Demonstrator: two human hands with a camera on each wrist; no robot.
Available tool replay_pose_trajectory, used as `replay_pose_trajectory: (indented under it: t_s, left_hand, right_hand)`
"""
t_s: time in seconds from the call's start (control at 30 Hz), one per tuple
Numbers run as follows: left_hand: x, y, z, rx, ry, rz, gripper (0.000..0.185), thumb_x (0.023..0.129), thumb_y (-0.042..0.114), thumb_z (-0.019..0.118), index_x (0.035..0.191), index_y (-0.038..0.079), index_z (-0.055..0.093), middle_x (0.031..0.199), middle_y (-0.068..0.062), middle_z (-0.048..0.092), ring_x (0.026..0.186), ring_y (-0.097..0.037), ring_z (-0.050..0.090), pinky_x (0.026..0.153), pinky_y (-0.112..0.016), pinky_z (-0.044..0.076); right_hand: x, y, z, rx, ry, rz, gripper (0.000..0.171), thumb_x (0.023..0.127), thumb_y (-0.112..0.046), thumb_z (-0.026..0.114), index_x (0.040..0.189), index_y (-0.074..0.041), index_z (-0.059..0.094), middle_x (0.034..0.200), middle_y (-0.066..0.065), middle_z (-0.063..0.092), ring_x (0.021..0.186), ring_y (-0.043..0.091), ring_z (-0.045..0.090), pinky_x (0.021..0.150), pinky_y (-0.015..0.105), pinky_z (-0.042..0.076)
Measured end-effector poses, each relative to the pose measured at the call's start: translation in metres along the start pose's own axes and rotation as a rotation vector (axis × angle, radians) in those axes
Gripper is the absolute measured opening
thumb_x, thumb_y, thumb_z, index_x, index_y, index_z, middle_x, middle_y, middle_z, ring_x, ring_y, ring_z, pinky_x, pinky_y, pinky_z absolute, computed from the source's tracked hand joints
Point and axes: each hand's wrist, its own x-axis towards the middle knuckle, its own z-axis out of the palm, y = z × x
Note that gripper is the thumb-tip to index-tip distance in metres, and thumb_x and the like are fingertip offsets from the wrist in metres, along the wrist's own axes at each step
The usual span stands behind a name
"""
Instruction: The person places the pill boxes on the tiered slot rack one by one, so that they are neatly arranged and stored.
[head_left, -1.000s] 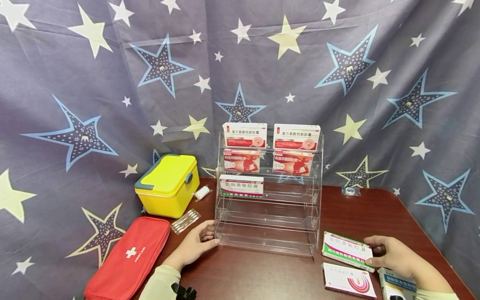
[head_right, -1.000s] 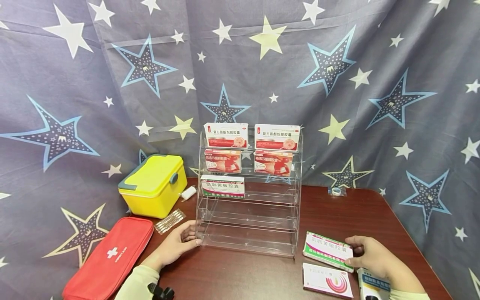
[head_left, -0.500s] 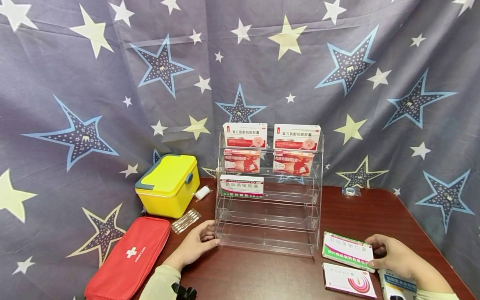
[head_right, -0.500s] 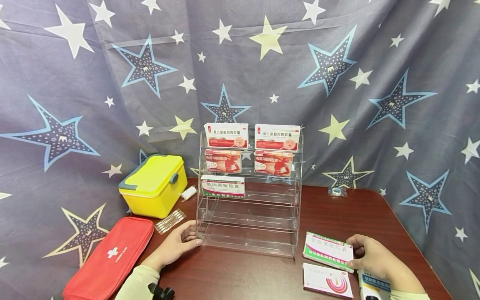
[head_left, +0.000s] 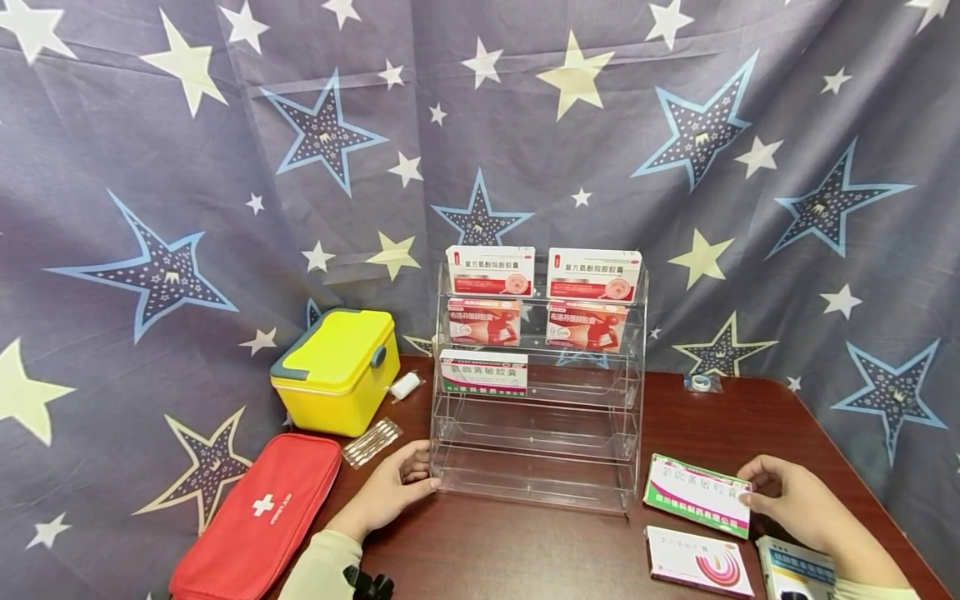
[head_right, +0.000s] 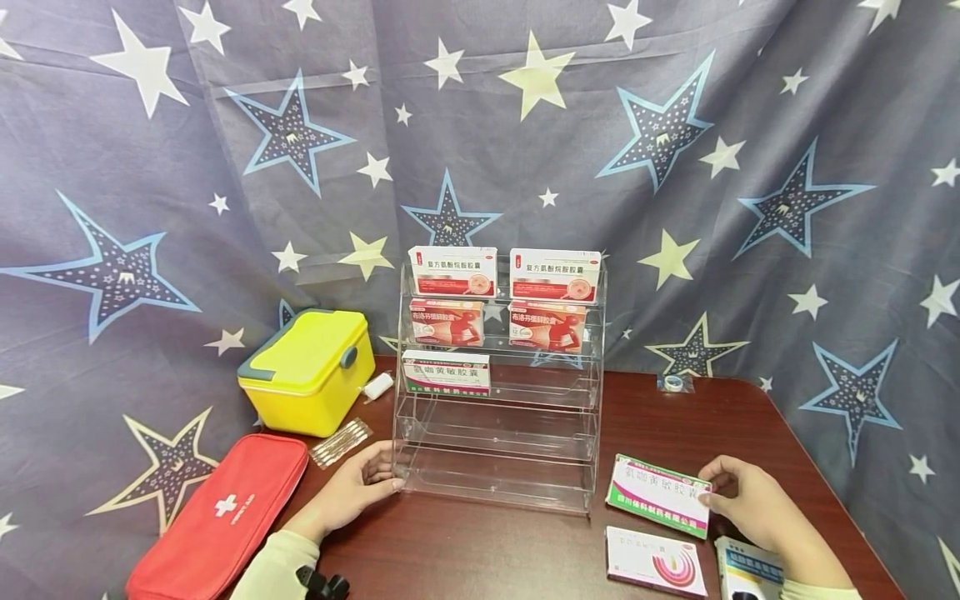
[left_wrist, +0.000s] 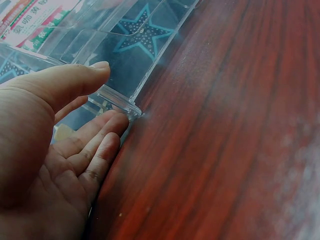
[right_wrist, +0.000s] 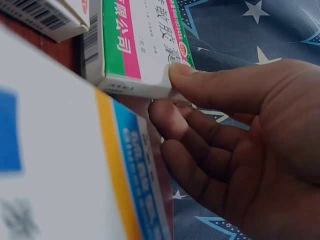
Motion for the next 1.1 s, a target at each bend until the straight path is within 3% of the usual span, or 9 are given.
replay_pose_trajectory:
  t_s: [0.37, 0.5, 0.7, 0.83, 0.97, 1.1]
  left_hand:
    - [0.0, -0.002, 0.001, -0.002, 0.011, -0.021, 0.059, 0.094, 0.014, 0.081, 0.145, 0.004, 0.053, 0.124, -0.017, 0.068, 0.111, -0.025, 0.068, 0.099, -0.032, 0.054]
    - [0.001, -0.003, 0.001, -0.008, 0.013, -0.015, 0.059, 0.093, 0.014, 0.081, 0.145, 0.004, 0.054, 0.124, -0.017, 0.068, 0.111, -0.026, 0.068, 0.099, -0.031, 0.054]
    - [0.001, -0.002, 0.001, -0.005, 0.008, 0.008, 0.058, 0.094, 0.011, 0.08, 0.145, 0.002, 0.053, 0.124, -0.021, 0.068, 0.112, -0.032, 0.068, 0.1, -0.036, 0.055]
    - [0.002, -0.002, 0.001, -0.01, 0.004, 0.005, 0.058, 0.094, 0.011, 0.08, 0.145, 0.001, 0.053, 0.125, -0.022, 0.067, 0.113, -0.035, 0.067, 0.101, -0.041, 0.054]
    - [0.002, 0.001, 0.0, -0.004, 0.003, -0.01, 0.059, 0.094, 0.012, 0.08, 0.145, 0.002, 0.052, 0.126, -0.021, 0.067, 0.114, -0.035, 0.066, 0.102, -0.042, 0.054]
    - [0.001, 0.001, 0.0, -0.005, 0.003, -0.015, 0.059, 0.094, 0.012, 0.081, 0.145, 0.001, 0.052, 0.126, -0.021, 0.066, 0.114, -0.034, 0.066, 0.102, -0.04, 0.054]
  right_hand:
    - [-0.004, -0.003, -0.001, 0.019, 0.068, -0.017, 0.02, 0.088, -0.008, 0.084, 0.103, -0.007, 0.07, 0.088, 0.002, 0.069, 0.074, 0.014, 0.066, 0.063, 0.028, 0.054]
    - [-0.005, -0.004, -0.002, 0.034, 0.161, -0.046, 0.02, 0.088, -0.007, 0.084, 0.102, -0.006, 0.07, 0.086, 0.002, 0.07, 0.07, 0.008, 0.065, 0.061, 0.026, 0.052]
    - [-0.008, -0.013, -0.02, 0.017, 0.384, -0.099, 0.019, 0.09, -0.01, 0.084, 0.104, -0.007, 0.071, 0.087, 0.003, 0.074, 0.071, -0.005, 0.064, 0.059, 0.018, 0.048]
    - [-0.009, -0.037, -0.05, -0.004, 0.534, -0.106, 0.021, 0.091, -0.015, 0.084, 0.107, -0.009, 0.071, 0.08, -0.007, 0.075, 0.069, -0.016, 0.059, 0.057, 0.014, 0.043]
    - [-0.009, -0.077, -0.075, 0.061, 0.659, -0.103, 0.026, 0.09, -0.014, 0.084, 0.11, -0.006, 0.07, 0.074, -0.03, 0.067, 0.067, -0.021, 0.057, 0.052, 0.011, 0.042]
    - [-0.003, -0.12, -0.085, 0.142, 0.733, -0.199, 0.029, 0.087, -0.005, 0.085, 0.112, -0.001, 0.07, 0.082, -0.043, 0.059, 0.07, -0.021, 0.059, 0.054, 0.007, 0.043]
